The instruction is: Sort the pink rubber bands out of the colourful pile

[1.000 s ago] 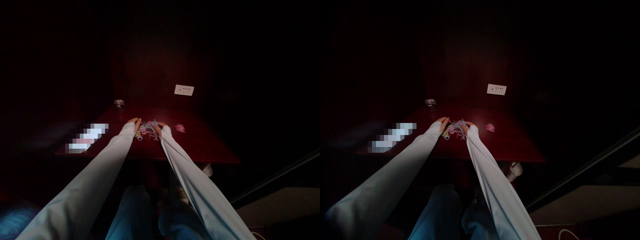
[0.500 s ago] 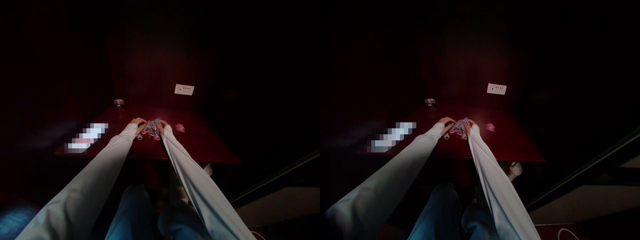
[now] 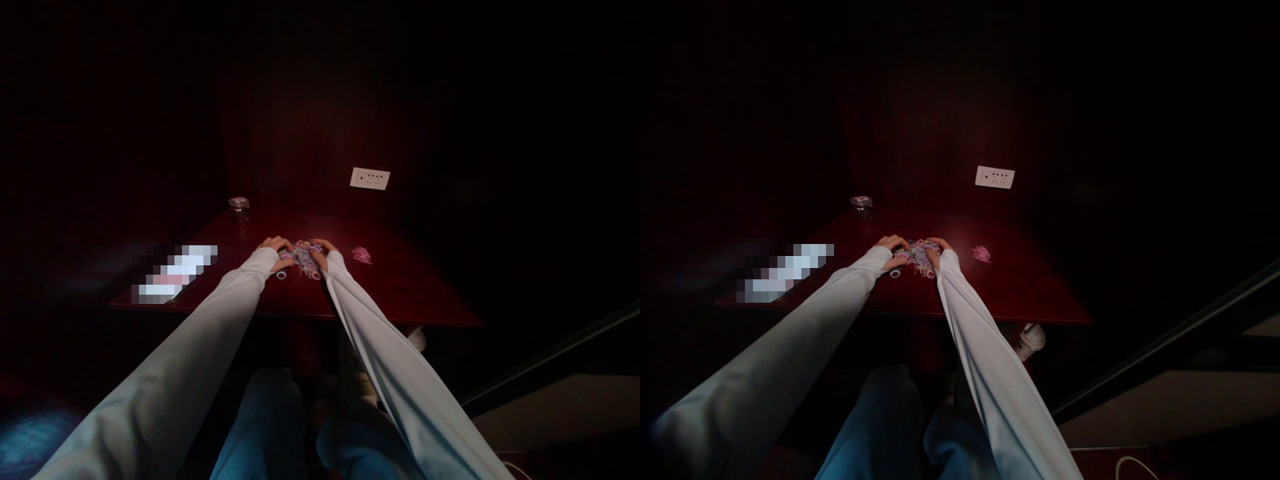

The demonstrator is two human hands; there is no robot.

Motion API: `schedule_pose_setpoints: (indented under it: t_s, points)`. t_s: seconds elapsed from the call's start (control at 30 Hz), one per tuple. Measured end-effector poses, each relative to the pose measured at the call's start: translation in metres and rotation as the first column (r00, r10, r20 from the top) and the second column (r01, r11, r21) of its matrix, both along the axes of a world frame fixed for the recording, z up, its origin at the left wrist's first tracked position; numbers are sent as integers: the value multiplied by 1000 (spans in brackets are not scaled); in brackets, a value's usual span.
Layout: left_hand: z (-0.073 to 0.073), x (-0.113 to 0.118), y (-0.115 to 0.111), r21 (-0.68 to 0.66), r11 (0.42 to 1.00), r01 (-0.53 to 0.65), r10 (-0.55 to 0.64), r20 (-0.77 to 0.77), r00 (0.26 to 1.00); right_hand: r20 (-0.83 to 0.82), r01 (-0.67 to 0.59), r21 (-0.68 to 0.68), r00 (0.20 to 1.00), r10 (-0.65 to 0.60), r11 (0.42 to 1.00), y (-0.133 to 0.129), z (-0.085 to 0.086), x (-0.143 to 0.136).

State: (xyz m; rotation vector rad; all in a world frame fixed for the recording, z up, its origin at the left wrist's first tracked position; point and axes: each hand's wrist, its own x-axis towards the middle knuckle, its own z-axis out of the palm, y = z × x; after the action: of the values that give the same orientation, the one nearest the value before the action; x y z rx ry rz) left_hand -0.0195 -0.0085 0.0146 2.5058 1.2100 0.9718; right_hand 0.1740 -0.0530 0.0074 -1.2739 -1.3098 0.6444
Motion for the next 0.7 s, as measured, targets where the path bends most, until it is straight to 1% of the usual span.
schedule_pose_setpoints:
  t_s: [0.1, 0.23, 0.37, 0.47, 0.57, 0.63, 0.7]
  points:
    - [-4, 1, 7, 3, 1000, 9, -9, 56, 998, 13, -6, 28, 1000, 5, 1000, -1, 1, 1]
    - [-6, 3, 10, -72, 997, 10, 3, 167, 986, 31, -22, 43, 999, 20, 999, -2, 2, 2]
    - [-5, 4, 9, -75, 997, -27, 44, 233, 972, 57, -48, 64, 997, 45, 997, -3, 2, 2]
    - [-2, 3, 7, -63, 998, -21, 37, 260, 965, 50, -89, 103, 995, 84, 991, -3, 3, 2]
    - [0, 1, 4, -32, 999, 40, -32, 215, 976, 53, -101, 119, 994, 95, 988, 0, 2, 2]
    - [-2, 0, 1, -13, 997, 72, -70, 139, 988, 78, -88, 124, 994, 79, 988, 2, 0, 3]
    - [-6, -1, -1, -8, 997, 77, -76, 66, 995, 117, -69, 135, 992, 53, 988, 4, -2, 5]
